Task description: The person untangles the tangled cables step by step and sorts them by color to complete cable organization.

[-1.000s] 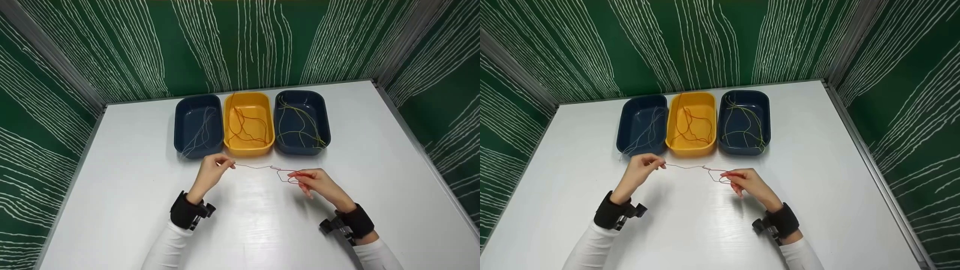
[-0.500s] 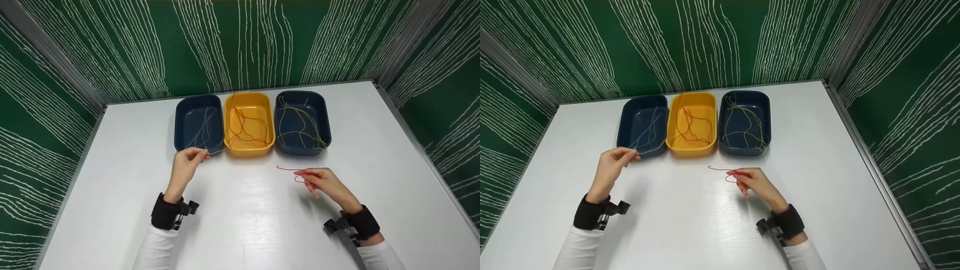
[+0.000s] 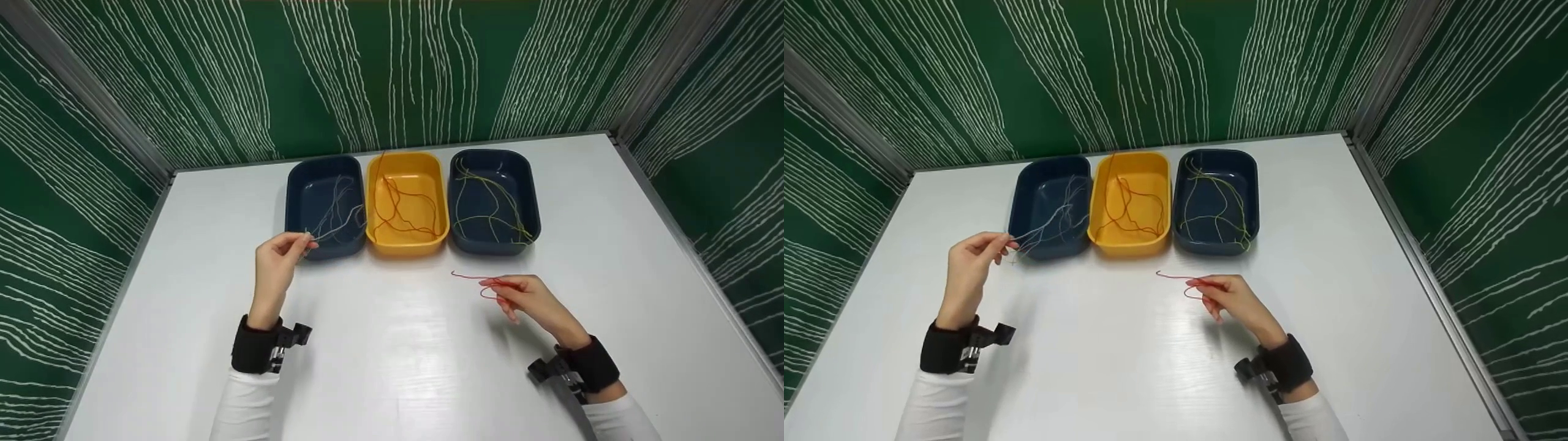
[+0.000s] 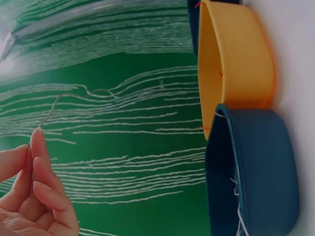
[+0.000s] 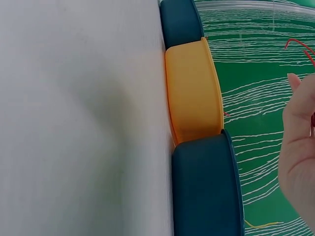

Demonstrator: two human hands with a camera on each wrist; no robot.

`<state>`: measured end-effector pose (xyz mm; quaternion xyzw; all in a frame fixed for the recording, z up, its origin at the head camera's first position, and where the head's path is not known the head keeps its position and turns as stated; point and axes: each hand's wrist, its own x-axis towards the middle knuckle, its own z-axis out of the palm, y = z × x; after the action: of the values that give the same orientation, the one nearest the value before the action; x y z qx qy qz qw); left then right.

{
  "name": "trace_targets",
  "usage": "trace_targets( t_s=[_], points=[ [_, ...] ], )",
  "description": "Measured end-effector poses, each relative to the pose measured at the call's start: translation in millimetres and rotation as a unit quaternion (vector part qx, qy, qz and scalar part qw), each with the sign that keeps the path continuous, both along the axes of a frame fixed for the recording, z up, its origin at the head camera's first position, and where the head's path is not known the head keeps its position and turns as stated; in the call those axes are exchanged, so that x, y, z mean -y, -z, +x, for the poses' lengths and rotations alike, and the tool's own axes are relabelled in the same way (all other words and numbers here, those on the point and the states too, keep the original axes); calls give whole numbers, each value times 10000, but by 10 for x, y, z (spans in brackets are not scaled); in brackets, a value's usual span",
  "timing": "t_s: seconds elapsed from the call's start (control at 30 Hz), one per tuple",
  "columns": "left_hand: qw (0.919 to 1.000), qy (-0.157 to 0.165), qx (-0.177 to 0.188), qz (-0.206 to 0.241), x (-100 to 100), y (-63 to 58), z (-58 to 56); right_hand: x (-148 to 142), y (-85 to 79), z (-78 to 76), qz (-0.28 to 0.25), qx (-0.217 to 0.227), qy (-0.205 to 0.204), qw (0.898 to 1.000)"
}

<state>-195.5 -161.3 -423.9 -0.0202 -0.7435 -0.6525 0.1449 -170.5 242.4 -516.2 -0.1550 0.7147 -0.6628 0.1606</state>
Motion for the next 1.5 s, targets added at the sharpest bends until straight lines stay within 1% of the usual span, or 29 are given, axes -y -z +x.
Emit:
trace_targets(
  t_s=[0.17, 0.37, 0.5, 0.73, 0.93, 1.07, 1.2, 1.4, 1.47, 1.5],
  points=[
    [9996, -248, -38, 141, 66, 16, -48, 3, 11, -3, -127, -37, -46, 9999],
    [9975, -695, -153, 10, 133, 41, -137, 11, 15, -4, -30, -33, -5, 10000],
    [9962, -856, -146, -33, 188, 74, -215, 9, 18, -7, 33, 6, 57, 10000],
    [9947, -987, -142, -253, 230, 112, -366, -3, 18, 2, 37, 5, 35, 10000],
    [9928, -1099, 120, -471, 233, 143, -470, -14, 16, 9, 51, 22, 55, 10000],
    [9914, -1124, 320, -585, 246, 192, -539, -15, 14, 13, 40, 25, 26, 10000],
    [9897, -1161, 499, -680, 258, 241, -595, -1, -24, 35, 45, 74, 28, 10000],
    [9880, -1166, 627, -802, 260, 281, -653, 48, -160, 100, -3, 102, 44, 9999],
    [9871, -1158, 661, -880, 255, 287, -664, 51, -171, 108, -36, 110, 31, 9999],
    [9868, -1153, 677, -913, 251, 292, -671, 40, -145, 98, -27, 119, 33, 9999]
  ],
)
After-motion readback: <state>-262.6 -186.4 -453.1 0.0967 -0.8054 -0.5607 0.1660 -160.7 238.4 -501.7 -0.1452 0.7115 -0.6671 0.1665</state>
